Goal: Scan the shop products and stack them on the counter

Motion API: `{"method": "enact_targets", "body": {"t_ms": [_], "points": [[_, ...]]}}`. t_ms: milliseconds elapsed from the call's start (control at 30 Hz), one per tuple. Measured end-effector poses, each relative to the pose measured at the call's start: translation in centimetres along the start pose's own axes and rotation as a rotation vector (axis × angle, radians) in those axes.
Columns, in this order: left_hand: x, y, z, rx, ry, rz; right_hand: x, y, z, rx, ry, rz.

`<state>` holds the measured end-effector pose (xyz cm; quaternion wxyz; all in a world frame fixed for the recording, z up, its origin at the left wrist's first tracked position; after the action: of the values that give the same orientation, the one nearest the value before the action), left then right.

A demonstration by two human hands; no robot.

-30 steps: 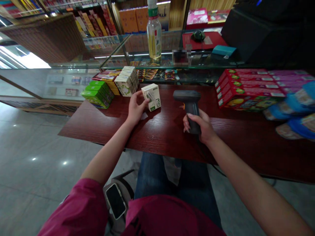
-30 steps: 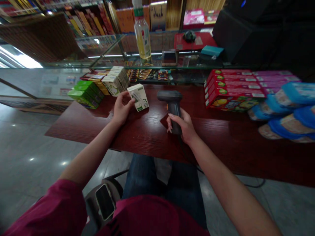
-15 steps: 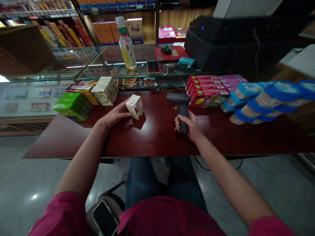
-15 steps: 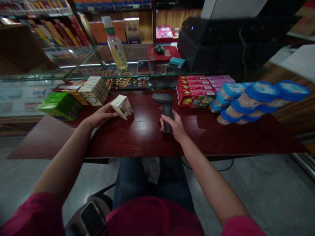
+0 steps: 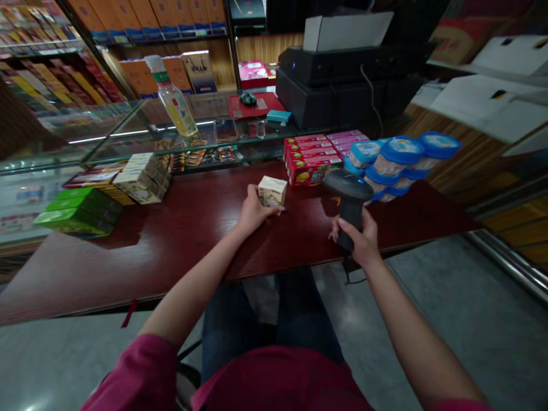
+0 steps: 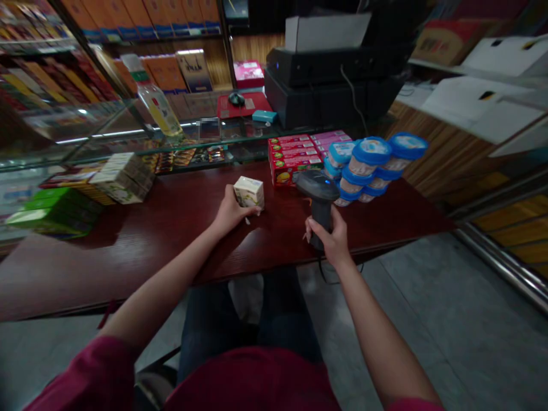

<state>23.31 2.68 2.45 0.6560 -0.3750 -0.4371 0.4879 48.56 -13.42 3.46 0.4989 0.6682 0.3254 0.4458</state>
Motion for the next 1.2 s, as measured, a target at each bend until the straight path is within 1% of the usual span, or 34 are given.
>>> {"method": "enact_targets", "body": {"t_ms": [67, 133, 200, 233, 333, 433, 633, 733, 833, 900, 967, 1033, 1100, 1133, 1200], "points": [[-0.6, -1.0, -3.9, -0.065, -0.008, -0.019, -0.2, 0.1, 1.4, -0.083, -0.089, 0.083], [-0.9, -1.9, -7.3, -0.171, 0.023, -0.027, -0.4, 0.4, 2.5, -0.174, -0.192, 0.165], [-0.9, -2.6, -9.9, -0.233, 0.055, -0.034, -0.7, 0.7, 3.4, -0.233, -0.279, 0.227], [-0.8, -3.0, -10.8, -0.217, 0.055, -0.048, -0.9, 0.8, 3.7, -0.247, -0.309, 0.248], [-0.4, -4.4, -12.6, -0.03, -0.001, -0.146, -1.3, 1.3, 4.2, -0.247, -0.357, 0.277], [0.2, -5.6, -13.8, 0.144, -0.052, -0.218, -1.6, 1.6, 4.2, -0.212, -0.358, 0.287], [0.6, -6.2, -16.3, 0.215, -0.108, -0.195, -1.8, 1.6, 3.6, -0.179, -0.366, 0.314], [0.6, -6.8, -17.0, 0.302, -0.126, -0.188, -1.7, 1.1, 3.0, -0.193, -0.365, 0.299], [0.9, -7.9, -17.1, 0.455, -0.114, -0.22, -1.6, 0.7, 2.2, -0.191, -0.365, 0.292], [1.2, -8.3, -16.9, 0.576, -0.077, -0.265, -1.6, 0.7, 1.4, -0.184, -0.361, 0.302], [1.3, -8.4, -16.3, 0.69, -0.022, -0.34, -1.5, 0.9, 0.4, -0.175, -0.347, 0.314], [1.1, -7.9, -14.9, 0.773, 0.043, -0.455, -1.3, 1.3, -0.6, -0.152, -0.31, 0.309], [0.9, -6.9, -12.5, 0.823, 0.089, -0.586, -0.9, 1.6, -1.9, -0.107, -0.234, 0.267], [0.8, -6.1, -10.7, 0.84, 0.096, -0.644, -0.6, 1.6, -2.7, -0.077, -0.178, 0.227], [0.8, -4.3, -5.9, 0.855, 0.077, -0.72, 0.3, 1.5, -4.6, -0.005, -0.045, 0.113]]}}
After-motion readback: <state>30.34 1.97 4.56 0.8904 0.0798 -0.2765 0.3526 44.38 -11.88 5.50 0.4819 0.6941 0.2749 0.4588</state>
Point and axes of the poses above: each hand's wrist, its own x-axis towards the middle knuckle, its own z-axis out of the back of the hand, y = z × x, the point moved 3 cm from there along x, towards the middle knuckle, and after that the axes turned 5 degrees about -y, right-handed, at the moved point
